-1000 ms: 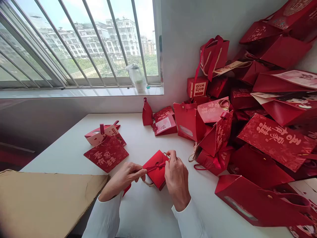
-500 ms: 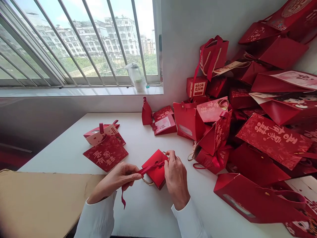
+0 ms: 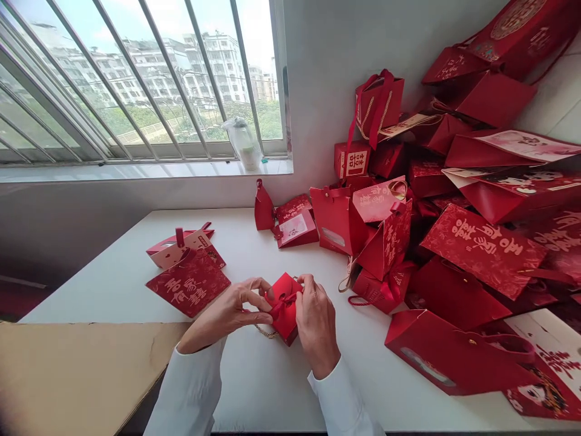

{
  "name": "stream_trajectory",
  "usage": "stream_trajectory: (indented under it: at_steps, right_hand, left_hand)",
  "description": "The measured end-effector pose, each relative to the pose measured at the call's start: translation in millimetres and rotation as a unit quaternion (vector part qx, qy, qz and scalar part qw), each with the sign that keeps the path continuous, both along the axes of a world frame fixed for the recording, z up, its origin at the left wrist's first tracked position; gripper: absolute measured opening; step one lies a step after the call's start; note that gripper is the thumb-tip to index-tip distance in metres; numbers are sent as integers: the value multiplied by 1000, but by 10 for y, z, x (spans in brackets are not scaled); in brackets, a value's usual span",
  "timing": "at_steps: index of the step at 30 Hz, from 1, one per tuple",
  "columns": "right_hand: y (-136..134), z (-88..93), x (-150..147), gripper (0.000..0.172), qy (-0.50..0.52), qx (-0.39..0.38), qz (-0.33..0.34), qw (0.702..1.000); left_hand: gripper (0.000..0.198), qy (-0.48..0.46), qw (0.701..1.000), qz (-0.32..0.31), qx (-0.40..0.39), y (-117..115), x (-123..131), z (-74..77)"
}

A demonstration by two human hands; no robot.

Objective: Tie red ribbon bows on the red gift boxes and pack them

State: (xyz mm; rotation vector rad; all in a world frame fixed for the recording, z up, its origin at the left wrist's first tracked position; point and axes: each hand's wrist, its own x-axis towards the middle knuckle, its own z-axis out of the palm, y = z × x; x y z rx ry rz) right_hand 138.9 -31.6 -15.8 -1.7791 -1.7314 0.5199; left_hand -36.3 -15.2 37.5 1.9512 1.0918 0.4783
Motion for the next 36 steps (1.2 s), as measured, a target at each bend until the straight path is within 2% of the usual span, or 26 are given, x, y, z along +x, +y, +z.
stream_trajectory:
  at_steps: [2,5,10,13,15,18,25,30,33,36]
  right_hand:
    - [3,-12,-1,26,6,6,-1,1000]
    - [10,-30,-2,25,12,18,-1,1000]
    - [12,-41,0,23,10,37,-2,999]
    - [11,-41,0,23,14,40,0,999]
    - [14,-36,0,23,14,41,0,999]
    - [23,-21,4,23,5,34,-2,999]
    - [27,18,57,23,5,1,8,1000]
    - [25,-11,77,23,9,38,22,999]
    - [34,-25,66,23,0,44,19,999]
    - [43,-16,50,24,-12,40,17,999]
  left_hand:
    - [16,-18,998,-41,38,80,52,-27]
    - [15,-82,993,-73,41,177,121,-131]
    - [20,-160,986,37,16,228,212,-410]
    - [21,-185,981,60,25,222,219,-554]
    - [22,-193,979,61,17,212,202,-594]
    - [24,-195,979,60,-7,194,167,-557]
    - [30,-194,978,40,-60,183,139,-310]
    - [27,-112,987,99,-62,50,46,-151]
    - [27,-95,984,92,-117,-46,-23,-84]
    - [25,-127,973,60,-183,-78,-49,-72]
